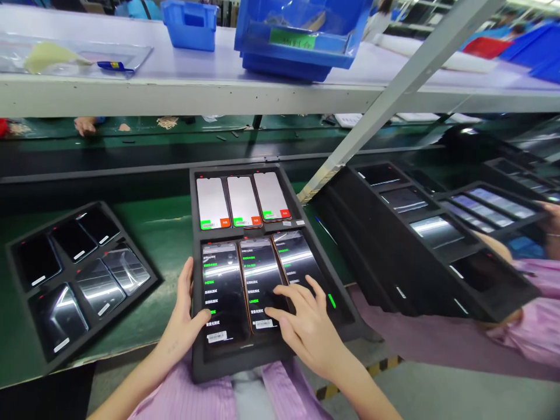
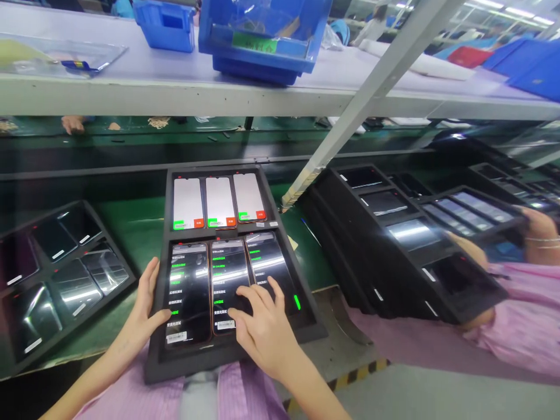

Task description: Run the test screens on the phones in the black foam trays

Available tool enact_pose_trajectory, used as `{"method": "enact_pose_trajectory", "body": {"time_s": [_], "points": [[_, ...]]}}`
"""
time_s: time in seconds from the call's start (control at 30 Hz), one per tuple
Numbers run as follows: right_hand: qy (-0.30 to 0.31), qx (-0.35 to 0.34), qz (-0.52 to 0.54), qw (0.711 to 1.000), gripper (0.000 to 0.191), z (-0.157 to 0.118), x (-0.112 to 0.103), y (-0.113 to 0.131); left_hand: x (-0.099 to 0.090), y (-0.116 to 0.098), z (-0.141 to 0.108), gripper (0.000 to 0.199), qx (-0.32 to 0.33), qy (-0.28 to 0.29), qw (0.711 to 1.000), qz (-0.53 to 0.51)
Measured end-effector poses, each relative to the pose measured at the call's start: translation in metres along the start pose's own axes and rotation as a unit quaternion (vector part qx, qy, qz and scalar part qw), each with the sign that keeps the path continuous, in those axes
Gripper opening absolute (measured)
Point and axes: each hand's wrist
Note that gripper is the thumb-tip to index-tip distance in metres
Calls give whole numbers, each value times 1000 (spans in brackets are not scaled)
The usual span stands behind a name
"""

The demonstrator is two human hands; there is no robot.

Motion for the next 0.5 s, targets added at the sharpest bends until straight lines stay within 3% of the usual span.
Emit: {"method": "enact_pose_trajectory", "body": {"time_s": [0.3, 0.5], "points": [[4, 3, -9, 1000, 35, -5, -1, -8, 3, -7, -5, 97, -14, 34, 995, 93], [-16, -17, -4, 1000, 33, -8, -2, -11, 0, -11, -7, 94, -17, 41, 994, 98]]}}
Point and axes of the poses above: each hand's wrist, its own z-axis towards the middle knuckle, its own x-axis out of the palm, y = z × x, and after that the axes turned 14 degrees about -z, right-handed
